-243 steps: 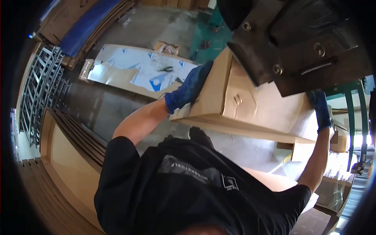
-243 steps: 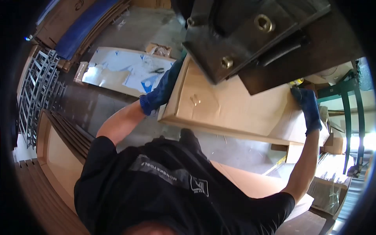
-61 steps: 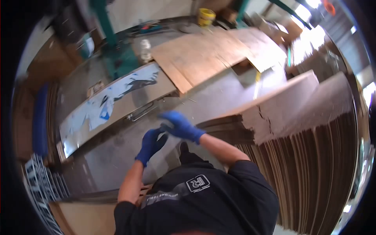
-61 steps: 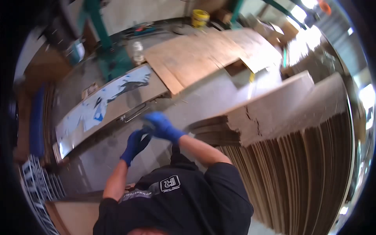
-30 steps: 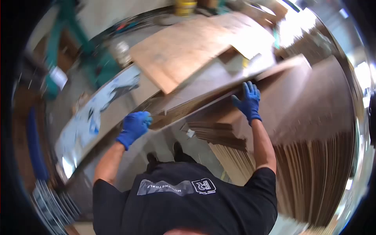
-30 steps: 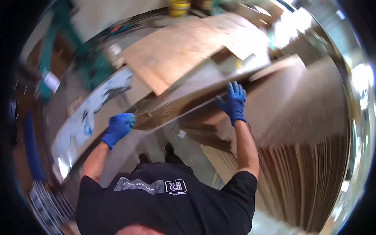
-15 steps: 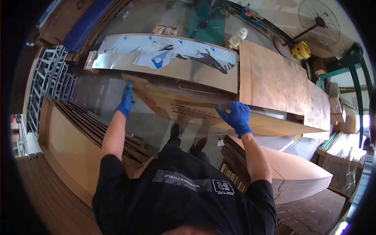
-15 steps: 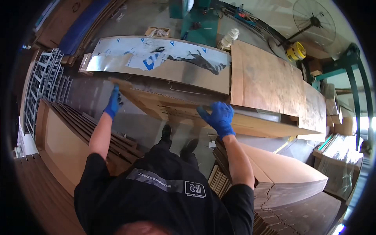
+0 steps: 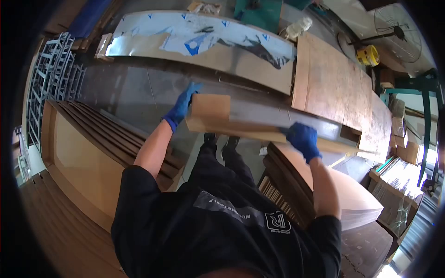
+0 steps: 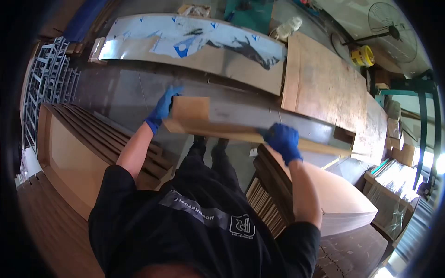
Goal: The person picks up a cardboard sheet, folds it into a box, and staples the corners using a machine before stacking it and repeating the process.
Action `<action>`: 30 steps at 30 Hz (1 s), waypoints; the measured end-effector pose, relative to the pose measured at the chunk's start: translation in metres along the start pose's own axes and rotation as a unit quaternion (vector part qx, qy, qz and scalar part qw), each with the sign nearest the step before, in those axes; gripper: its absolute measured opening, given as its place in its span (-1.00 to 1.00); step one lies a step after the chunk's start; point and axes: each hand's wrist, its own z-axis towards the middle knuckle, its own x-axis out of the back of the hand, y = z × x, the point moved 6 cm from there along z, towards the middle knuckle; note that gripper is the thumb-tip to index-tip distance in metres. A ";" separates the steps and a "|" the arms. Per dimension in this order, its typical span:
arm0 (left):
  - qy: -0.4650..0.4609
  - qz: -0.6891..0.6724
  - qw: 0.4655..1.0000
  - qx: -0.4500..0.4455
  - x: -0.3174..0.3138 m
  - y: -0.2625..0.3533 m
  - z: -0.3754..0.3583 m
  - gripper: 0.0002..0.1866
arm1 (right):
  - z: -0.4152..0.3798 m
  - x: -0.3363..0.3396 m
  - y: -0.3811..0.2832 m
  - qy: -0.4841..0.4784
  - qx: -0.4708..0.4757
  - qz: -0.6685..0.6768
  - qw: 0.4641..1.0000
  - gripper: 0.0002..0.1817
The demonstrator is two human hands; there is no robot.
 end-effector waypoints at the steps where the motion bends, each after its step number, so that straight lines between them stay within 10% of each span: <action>1: -0.001 -0.003 1.000 0.004 -0.001 -0.001 -0.015 -0.38 | 0.023 -0.006 0.004 -0.101 -0.046 -0.026 0.993 -0.46; 8: -0.014 0.143 0.986 -0.086 0.013 -0.043 -0.032 -0.74 | 0.068 -0.105 0.020 -0.250 -0.075 0.003 0.965 -0.18; 13: -0.011 0.188 0.976 -0.113 -0.040 0.011 -0.005 -0.75 | 0.030 0.019 0.048 0.009 0.026 -0.055 0.998 -0.34; 16: -0.131 0.340 0.881 -0.302 -0.119 0.126 -0.011 -0.64 | 0.014 0.126 0.075 0.059 0.003 -0.034 0.998 -0.43; 19: -0.086 0.469 0.591 -0.651 -0.185 0.264 -0.061 -0.55 | 0.012 0.231 0.085 0.153 0.088 0.037 0.984 -0.51; 21: -0.102 0.470 0.698 -0.530 -0.214 0.338 -0.079 -0.55 | 0.022 0.273 0.083 0.225 0.282 -0.254 0.897 -0.70; 23: -0.172 0.379 0.690 -0.592 -0.225 0.385 -0.067 -0.57 | 0.061 0.298 0.143 0.217 0.250 -0.333 0.883 -0.86; 24: -0.179 0.320 0.781 -0.506 -0.234 0.400 -0.059 -0.55 | 0.074 0.307 0.164 0.211 0.224 -0.325 0.894 -0.89; 26: -0.181 0.184 0.916 -0.307 -0.248 0.420 -0.044 -0.53 | 0.088 0.330 0.183 0.187 0.140 -0.119 0.965 -0.87; 30: -0.160 0.085 0.892 -0.415 -0.211 0.401 0.029 -0.47 | 0.111 0.344 0.201 0.095 -0.042 0.205 0.973 -0.72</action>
